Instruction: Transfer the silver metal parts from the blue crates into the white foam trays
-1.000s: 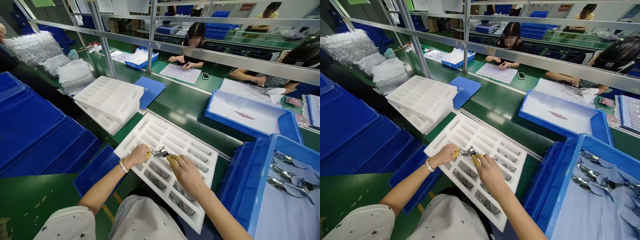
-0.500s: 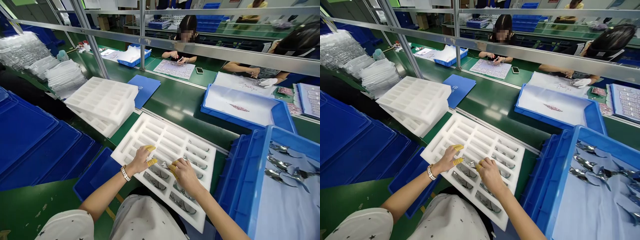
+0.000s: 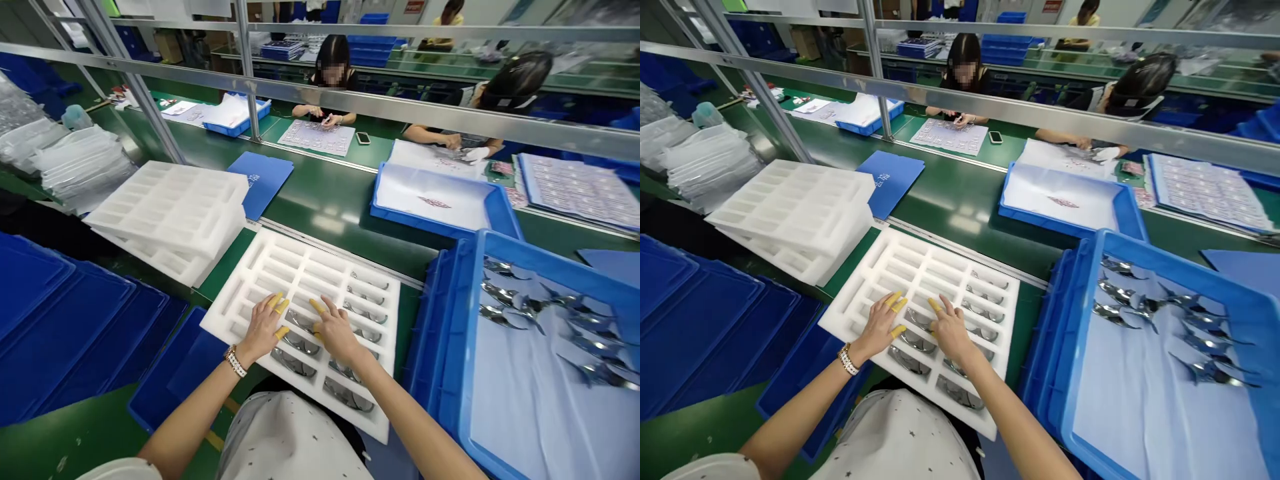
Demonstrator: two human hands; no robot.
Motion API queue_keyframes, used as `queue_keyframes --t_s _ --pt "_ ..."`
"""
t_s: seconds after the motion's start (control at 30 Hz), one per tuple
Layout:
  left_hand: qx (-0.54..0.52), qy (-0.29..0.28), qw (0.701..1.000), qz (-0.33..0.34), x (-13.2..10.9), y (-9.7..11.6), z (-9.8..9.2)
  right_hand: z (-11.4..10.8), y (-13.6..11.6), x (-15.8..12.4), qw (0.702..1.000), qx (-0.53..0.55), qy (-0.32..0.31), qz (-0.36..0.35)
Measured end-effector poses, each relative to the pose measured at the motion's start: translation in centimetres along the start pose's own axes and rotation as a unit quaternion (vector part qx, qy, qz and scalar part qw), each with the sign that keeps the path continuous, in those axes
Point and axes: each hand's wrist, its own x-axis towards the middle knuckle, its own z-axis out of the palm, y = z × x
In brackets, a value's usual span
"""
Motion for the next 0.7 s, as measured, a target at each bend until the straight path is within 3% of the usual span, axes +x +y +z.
queue_keyframes --t_s 0.13,0.27,0.37,0.43,0.5,0.57,0.63,0.7 --pt "0.011 0.002 1.0 0.021 -0.2 -0.2 0.2 -0.1 0.0 0.7 1.0 -0.006 -0.016 -0.002" --pt "-0.017 0.041 0.999 0.026 0.3 -2.0 0.8 0.4 -0.1 1.3 0.999 -0.032 -0.01 -0.016" --pt "-0.065 0.074 0.995 0.031 2.3 -3.0 0.4 -0.2 0.6 0.1 0.999 -0.026 0.008 -0.039" --pt "-0.077 0.086 0.993 0.031 4.5 -2.2 -0.5 -1.2 1.8 -2.4 0.997 -0.007 0.052 -0.058" --pt "-0.079 0.098 0.991 0.043 7.2 0.4 -1.3 -2.3 4.2 -6.5 0.991 0.018 0.108 -0.074" --pt "-0.085 0.112 0.987 0.079 10.3 4.8 -1.4 -3.4 8.3 -12.2 0.988 0.026 0.146 -0.035" --pt "-0.094 0.119 0.981 0.125 13.4 10.4 -0.4 -4.0 14.0 -19.0 0.983 -0.004 0.159 0.092" --pt "-0.1 0.111 0.975 0.162 16.3 16.7 1.7 -4.3 20.5 -25.8 0.948 -0.082 0.142 0.272"
